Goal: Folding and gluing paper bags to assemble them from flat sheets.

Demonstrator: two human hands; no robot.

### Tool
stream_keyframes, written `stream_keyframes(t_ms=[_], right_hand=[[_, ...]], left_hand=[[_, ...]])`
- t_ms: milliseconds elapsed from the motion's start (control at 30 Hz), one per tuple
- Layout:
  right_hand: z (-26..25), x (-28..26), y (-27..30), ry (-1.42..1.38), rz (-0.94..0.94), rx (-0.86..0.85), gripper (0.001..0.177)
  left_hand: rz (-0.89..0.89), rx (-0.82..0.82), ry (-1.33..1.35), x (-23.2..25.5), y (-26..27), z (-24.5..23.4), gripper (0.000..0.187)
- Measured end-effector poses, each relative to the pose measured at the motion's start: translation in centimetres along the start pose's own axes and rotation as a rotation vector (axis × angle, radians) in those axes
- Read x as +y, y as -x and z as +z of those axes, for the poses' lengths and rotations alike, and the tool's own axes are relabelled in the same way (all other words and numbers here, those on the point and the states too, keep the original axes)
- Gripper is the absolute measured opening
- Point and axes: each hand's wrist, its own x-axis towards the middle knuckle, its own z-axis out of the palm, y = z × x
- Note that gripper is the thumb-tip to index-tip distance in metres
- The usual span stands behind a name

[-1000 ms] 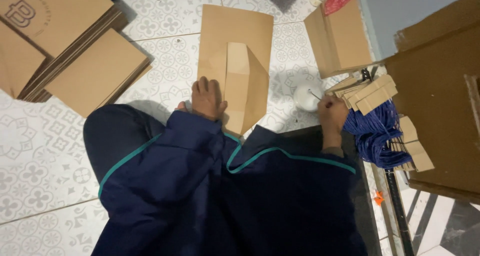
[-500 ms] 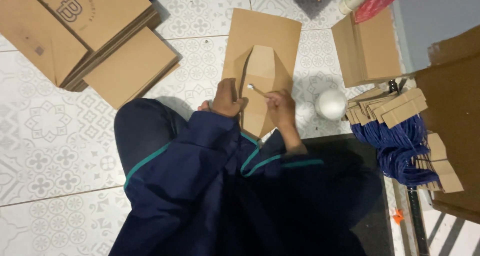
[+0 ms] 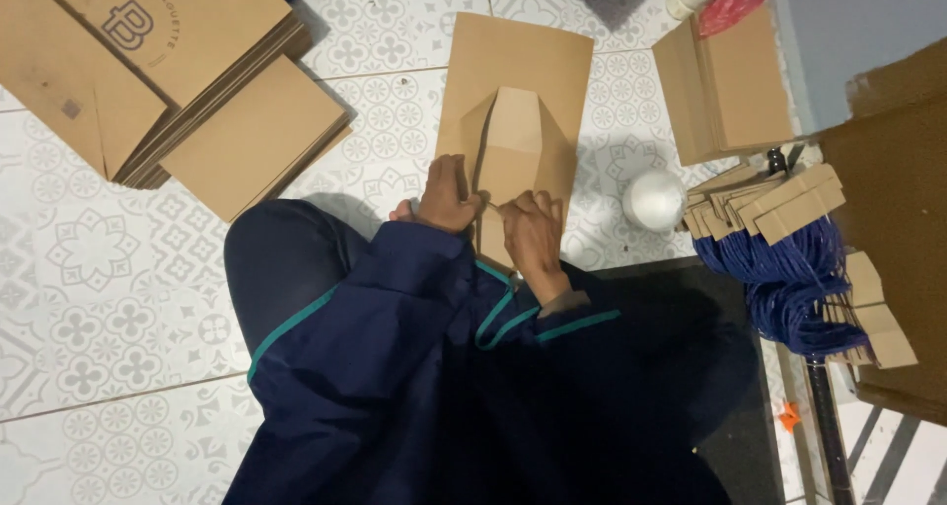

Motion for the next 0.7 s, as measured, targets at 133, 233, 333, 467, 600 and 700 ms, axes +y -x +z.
stream_keyframes(t_ms=[133,233,333,467,600,700], right_hand=[[-0.5,1.4,0.4,-0.044,0.048,0.094,0.011],[-1.0,1.2,0.5,0.010,0.103,0.126,0.010],[-0.4,0.4,0.5,0.089,0.125,0.103,0.011],[3.6,0.0,1.3,0.082,0.100,0.063,0.011],[1.9,-2.5,1.4,0.010,0.085,0.062,0.011],[1.3,-2.8,0.6,-0.081,0.148,0.105,0.015]], left_hand=[[-0.006,0.017,-0.031,0.3,0.0,-0.1,0.070],[-0.005,-0.002,-0.063,0.7,0.2,-0.4,0.069],[-0.002,-0.010,-0.112,0.8,0.1,-0.3,0.068],[-0.010,0.004,-0.108,0.8,0.2,-0.3,0.067],[-0.007,-0.010,-0.107,0.3,-0.2,0.0,0.066],[-0.021,0.016,-0.091,-0.4,-0.3,0.4,0.067]])
